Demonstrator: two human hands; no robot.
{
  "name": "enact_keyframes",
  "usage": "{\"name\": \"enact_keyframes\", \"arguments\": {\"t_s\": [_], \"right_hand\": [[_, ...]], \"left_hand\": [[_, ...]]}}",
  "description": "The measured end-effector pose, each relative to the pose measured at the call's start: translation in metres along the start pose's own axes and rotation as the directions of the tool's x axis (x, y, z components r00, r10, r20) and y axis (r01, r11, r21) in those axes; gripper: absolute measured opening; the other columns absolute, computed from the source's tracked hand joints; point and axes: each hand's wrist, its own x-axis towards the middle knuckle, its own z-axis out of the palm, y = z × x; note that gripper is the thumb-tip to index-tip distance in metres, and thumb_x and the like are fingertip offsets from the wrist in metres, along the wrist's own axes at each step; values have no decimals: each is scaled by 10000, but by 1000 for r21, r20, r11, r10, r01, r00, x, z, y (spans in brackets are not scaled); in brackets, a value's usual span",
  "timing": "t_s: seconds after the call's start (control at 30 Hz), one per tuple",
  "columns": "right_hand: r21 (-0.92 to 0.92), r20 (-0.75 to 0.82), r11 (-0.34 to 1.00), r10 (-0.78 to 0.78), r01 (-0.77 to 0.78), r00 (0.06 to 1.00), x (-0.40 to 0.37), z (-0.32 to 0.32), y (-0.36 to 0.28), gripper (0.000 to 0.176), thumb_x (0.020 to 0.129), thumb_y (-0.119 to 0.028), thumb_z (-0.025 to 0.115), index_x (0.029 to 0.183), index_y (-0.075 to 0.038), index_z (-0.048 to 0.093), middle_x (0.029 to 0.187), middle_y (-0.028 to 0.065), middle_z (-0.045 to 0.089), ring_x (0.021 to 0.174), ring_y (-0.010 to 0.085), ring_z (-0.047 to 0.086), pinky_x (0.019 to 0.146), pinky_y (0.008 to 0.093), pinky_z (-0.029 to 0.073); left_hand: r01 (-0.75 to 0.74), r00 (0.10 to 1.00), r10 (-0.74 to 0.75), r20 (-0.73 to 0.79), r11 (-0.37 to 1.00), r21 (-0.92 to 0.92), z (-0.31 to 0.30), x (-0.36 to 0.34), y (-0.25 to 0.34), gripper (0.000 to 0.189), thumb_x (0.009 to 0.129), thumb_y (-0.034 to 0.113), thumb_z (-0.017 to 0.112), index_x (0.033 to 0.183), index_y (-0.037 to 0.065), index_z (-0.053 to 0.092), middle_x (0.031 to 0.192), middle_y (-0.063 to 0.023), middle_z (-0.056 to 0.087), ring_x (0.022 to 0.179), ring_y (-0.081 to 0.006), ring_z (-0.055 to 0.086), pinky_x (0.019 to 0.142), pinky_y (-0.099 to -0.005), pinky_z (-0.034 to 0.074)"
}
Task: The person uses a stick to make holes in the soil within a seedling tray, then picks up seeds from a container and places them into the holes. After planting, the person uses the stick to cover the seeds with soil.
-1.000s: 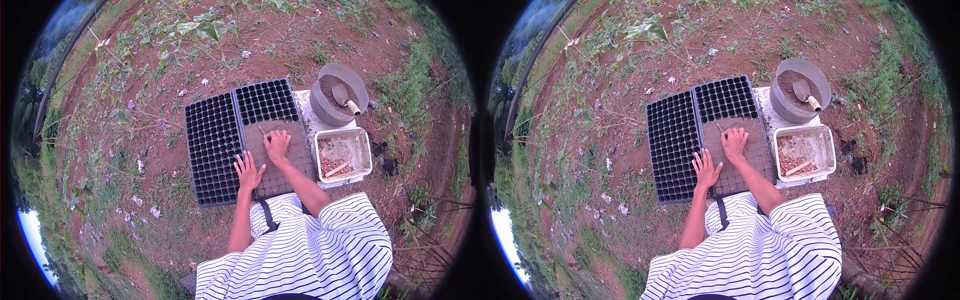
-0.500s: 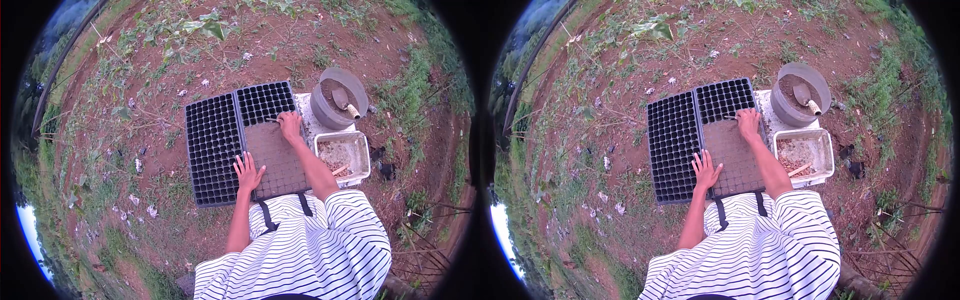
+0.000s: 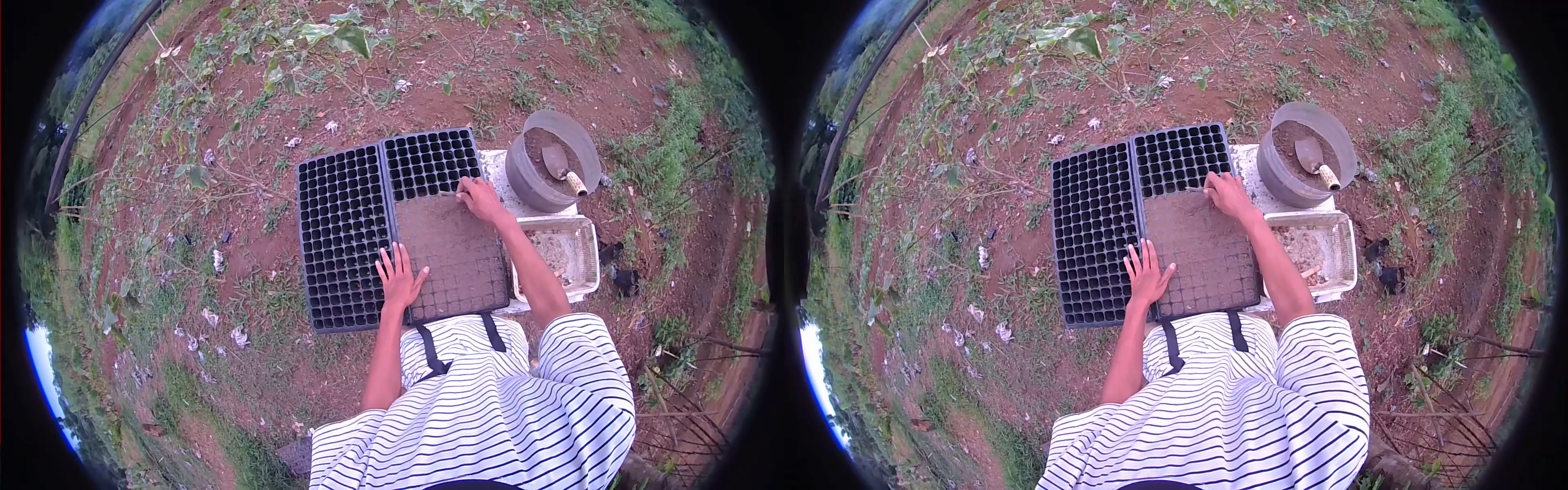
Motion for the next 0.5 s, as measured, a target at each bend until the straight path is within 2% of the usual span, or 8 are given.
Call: {"name": "enact_keyframes", "arguments": {"t_s": [0.07, 0.17, 0.27, 0.4, 0.47, 0.5], "right_hand": [[142, 155, 986, 69, -91, 986, 9, -3, 8, 168, 854, -136, 591, 998, -84, 520, 784, 153, 629, 828, 383, 599, 715, 483, 440], [93, 211, 994, 30, -51, 977, 18, -7, 10, 210, 829, -111, 584, 1012, -72, 488, 729, 198, 622, 765, 429, 613, 674, 499, 466], [46, 286, 997, 43, -58, 957, 22, -22, -5, 189, 808, -111, 583, 980, -76, 513, 731, 197, 631, 783, 406, 628, 688, 486, 476], [9, 268, 1000, 21, -24, 963, 29, -14, -7, 143, 779, -118, 591, 912, -84, 551, 738, 195, 638, 769, 402, 632, 685, 486, 489], [-132, 369, 990, 93, -47, 925, 33, -12, -14, 107, 784, -100, 556, 887, -90, 584, 779, 191, 657, 811, 393, 645, 719, 501, 496], [-133, 371, 990, 93, -47, 924, 32, -6, -14, 107, 784, -100, 556, 887, -90, 584, 779, 191, 657, 811, 393, 645, 719, 501, 496]], "left_hand": [[-11, 1000, 11, -12, 1000, 5, 0, 1, -1, 871, 942, 602, 360, 1500, -11, 96, 1579, -179, 53, 1434, -442, -41, 1127, -587, 2], [-5, 1000, 5, -8, 1000, 14, 1, 1, -1, 872, 942, 602, 363, 1501, -10, 92, 1579, -179, 51, 1433, -443, -42, 1128, -587, 2], [-9, 1000, 9, -13, 1000, 8, 1, 1, -1, 873, 941, 603, 365, 1500, -11, 96, 1578, -179, 55, 1434, -442, -39, 1127, -587, 4], [-4, 1000, 4, -14, 1000, 2, 0, 1, 0, 872, 939, 603, 370, 1500, -9, 106, 1577, -180, 63, 1434, -442, -34, 1127, -589, 8], [-5, 1000, 6, -25, 1000, 8, 0, 0, 0, 871, 937, 602, 375, 1500, -8, 113, 1576, -180, 68, 1434, -441, -31, 1127, -589, 12], [-4, 1000, 4, -23, 1000, 6, 1, 0, 1, 871, 937, 602, 375, 1500, -8, 113, 1576, -180, 68, 1434, -441, -31, 1127, -589, 12]]}}
